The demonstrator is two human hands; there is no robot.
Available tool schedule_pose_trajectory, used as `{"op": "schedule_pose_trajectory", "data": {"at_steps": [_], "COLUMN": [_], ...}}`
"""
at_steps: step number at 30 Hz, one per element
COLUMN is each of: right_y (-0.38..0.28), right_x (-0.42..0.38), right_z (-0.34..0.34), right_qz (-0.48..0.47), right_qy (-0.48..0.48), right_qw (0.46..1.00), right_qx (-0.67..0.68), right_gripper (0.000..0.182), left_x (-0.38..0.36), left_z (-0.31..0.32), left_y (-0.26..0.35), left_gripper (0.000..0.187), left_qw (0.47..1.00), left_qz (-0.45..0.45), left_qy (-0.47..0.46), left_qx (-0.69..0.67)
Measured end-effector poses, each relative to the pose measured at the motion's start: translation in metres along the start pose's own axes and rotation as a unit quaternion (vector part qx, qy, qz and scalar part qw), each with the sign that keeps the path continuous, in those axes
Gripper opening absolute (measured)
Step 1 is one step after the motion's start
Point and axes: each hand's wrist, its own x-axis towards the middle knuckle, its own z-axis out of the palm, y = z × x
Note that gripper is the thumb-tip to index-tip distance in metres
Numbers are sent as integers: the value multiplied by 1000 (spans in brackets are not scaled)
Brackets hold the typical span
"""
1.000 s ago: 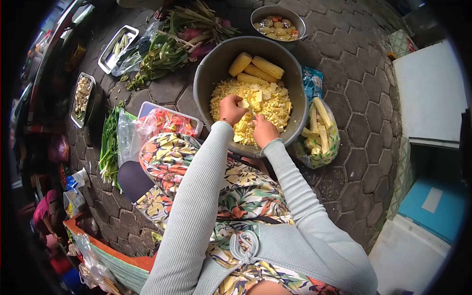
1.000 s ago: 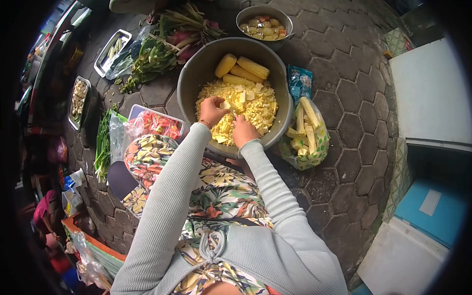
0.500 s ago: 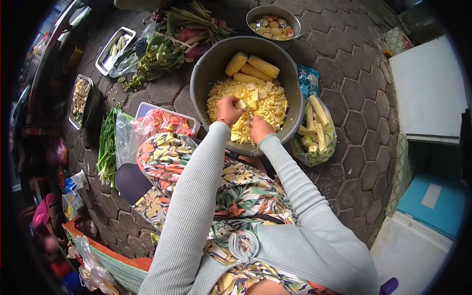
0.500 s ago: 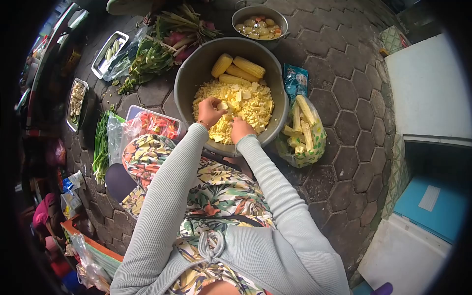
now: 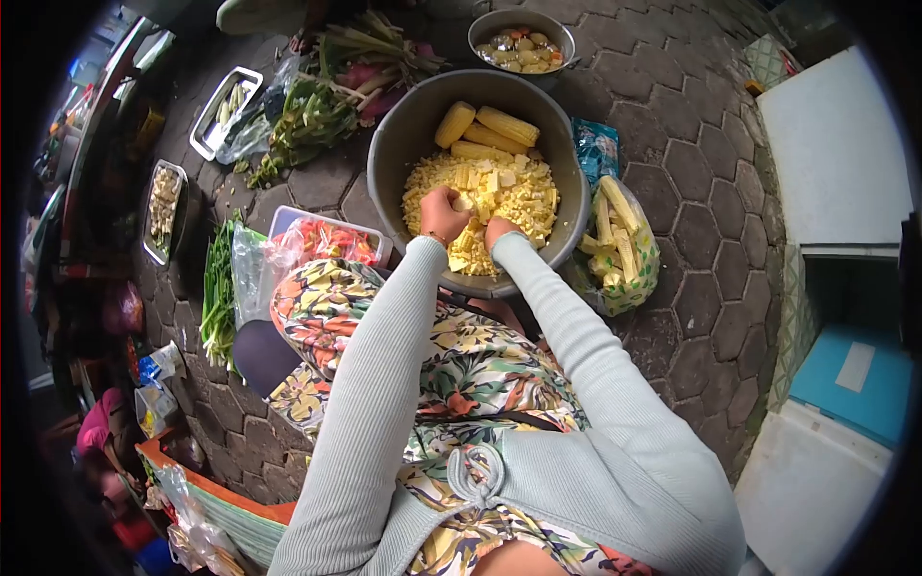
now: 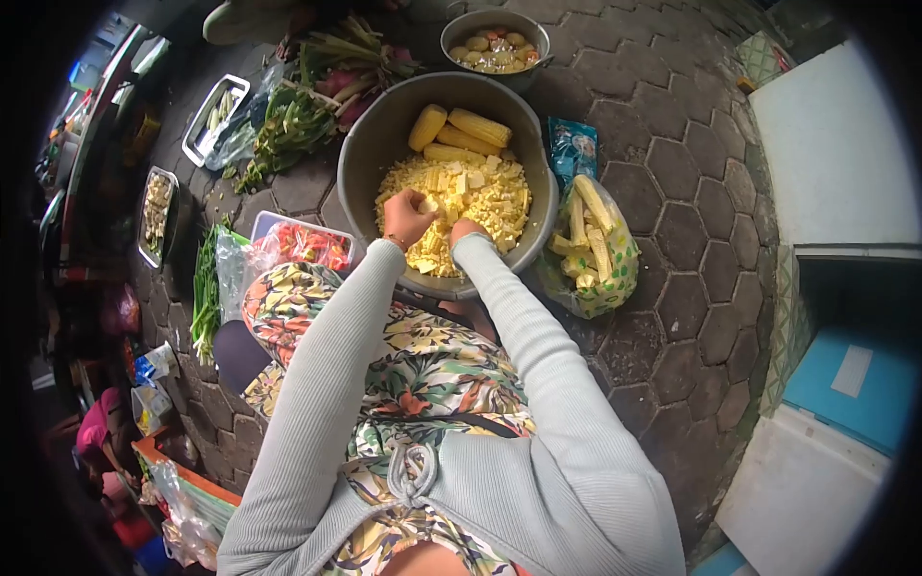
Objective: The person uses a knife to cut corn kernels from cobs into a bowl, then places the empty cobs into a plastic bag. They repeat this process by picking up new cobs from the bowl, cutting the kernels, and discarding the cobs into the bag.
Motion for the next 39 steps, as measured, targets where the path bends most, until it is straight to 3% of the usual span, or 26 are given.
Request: {"op": "schedule_pose_trajectory", "data": {"at_steps": [2,6,10,12,14,15,18,19,20,22,23,25,26,27,28,32,34,37,39], "right_y": [-4,-3,-8,-11,-14,-12,-3,41,40,36,17,77,38,38,52,19,1,-27,-38], "right_x": [1,-8,-11,-8,-1,-1,-2,71,70,53,38,-43,-55,-71,-60,-99,-103,-102,-110], "right_z": [-3,6,-2,-2,-1,-3,-5,57,55,46,23,-23,-53,-63,-58,-131,-167,-210,-221], "right_qz": [8,9,60,91,46,9,-6,-36,-36,-33,-38,-150,-210,-166,-188,-150,-225,-214,-227], "right_qy": [-48,-2,-87,-86,-63,-102,-66,-107,-103,-130,-125,-114,-108,-80,-92,-14,69,40,81], "right_qw": [998,1000,994,991,992,985,992,971,971,958,957,952,942,972,956,985,969,976,970], "right_qx": [-26,-17,-41,-36,-95,-140,-108,-209,-211,-252,-258,-242,-237,-144,-207,-86,-70,-23,-42], "right_gripper": [27,29,29,28,27,30,33,34,34,36,36,32,31,29,29,33,33,31,30], "left_x": [-1,-1,0,-4,-3,-6,-5,-6,-5,-1,0,-4,-7,-7,-8,-12,-16,-19,-18], "left_z": [4,4,6,8,8,5,1,-6,-10,-17,-21,-27,-24,-15,-13,-6,-7,-9,-11], "left_y": [-5,-5,-6,-4,-5,-2,-5,4,7,12,15,20,22,14,14,14,17,23,23], "left_gripper": [34,34,30,31,31,29,28,24,24,22,21,30,34,35,33,29,29,30,29], "left_qw": [1000,999,999,998,999,998,998,998,998,992,991,989,990,992,992,995,998,998,998], "left_qz": [-5,13,12,28,15,15,41,41,43,103,118,127,107,87,92,19,-15,-57,-61], "left_qy": [13,21,8,13,15,18,8,-4,0,-23,-40,-58,-56,-60,-64,-51,-38,-28,-19], "left_qx": [21,27,40,48,49,52,49,46,44,62,47,42,79,70,52,86,38,6,-1]}}
